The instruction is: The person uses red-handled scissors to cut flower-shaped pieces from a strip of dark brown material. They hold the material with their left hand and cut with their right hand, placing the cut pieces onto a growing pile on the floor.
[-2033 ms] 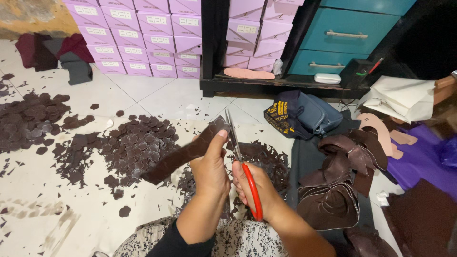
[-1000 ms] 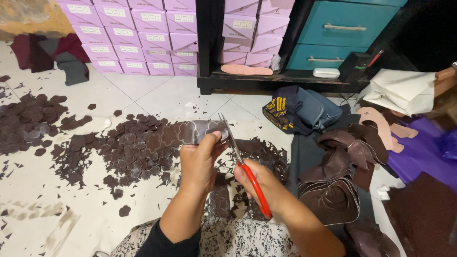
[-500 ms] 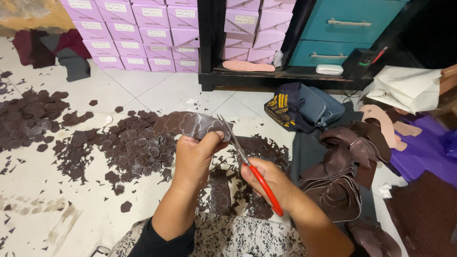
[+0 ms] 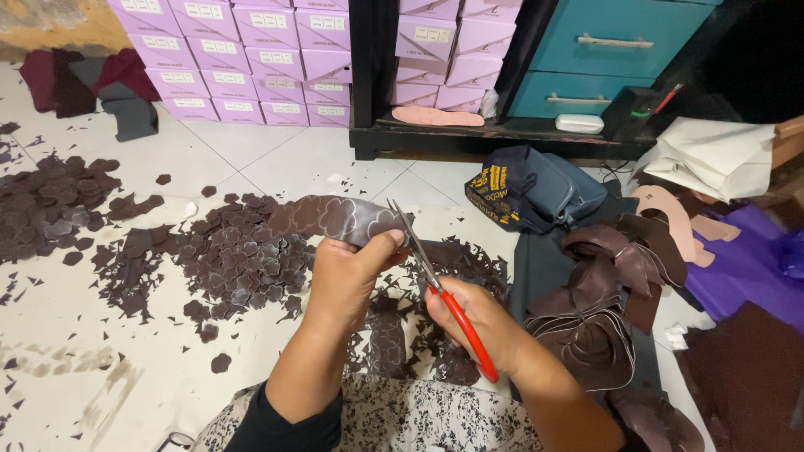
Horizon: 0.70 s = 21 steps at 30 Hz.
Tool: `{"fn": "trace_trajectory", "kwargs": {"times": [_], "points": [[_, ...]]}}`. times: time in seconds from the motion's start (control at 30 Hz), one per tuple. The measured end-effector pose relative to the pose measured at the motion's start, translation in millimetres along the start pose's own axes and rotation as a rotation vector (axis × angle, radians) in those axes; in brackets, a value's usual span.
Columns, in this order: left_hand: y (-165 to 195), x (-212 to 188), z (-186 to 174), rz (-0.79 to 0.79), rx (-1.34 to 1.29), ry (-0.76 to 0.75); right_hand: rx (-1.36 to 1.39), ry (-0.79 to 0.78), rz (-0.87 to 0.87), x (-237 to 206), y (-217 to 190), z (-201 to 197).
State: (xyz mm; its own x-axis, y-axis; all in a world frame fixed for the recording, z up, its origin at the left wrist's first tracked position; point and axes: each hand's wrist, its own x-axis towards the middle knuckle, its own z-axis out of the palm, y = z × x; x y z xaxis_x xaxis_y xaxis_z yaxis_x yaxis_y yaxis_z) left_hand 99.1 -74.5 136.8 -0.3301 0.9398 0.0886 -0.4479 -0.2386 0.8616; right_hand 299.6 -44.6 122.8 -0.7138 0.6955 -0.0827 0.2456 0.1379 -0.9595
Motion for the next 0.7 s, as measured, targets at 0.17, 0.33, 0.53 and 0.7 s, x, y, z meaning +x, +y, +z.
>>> {"fn": "trace_trajectory", "kwargs": {"times": [0.17,0.33,0.53,0.7], "points": [[-1.3,1.8,-0.5,-0.039,0.047,0.003,-0.014,-0.041,-0.025,1.3,0.9,-3.1],[0.3,5.1,-5.3,-0.007,0.102,-0.010,-0.091,-0.046,-0.059,6.5,2.9,-4.9],[-1.2,4.1,-3.5,0.016,0.104,0.023,-0.032,-0.047,0.042,5.6,3.7,-3.7],[-2.2,3.6,-4.5,-0.001,0.094,-0.001,-0.037,-0.035,0.017,4.5,3.2,-2.3]]}}
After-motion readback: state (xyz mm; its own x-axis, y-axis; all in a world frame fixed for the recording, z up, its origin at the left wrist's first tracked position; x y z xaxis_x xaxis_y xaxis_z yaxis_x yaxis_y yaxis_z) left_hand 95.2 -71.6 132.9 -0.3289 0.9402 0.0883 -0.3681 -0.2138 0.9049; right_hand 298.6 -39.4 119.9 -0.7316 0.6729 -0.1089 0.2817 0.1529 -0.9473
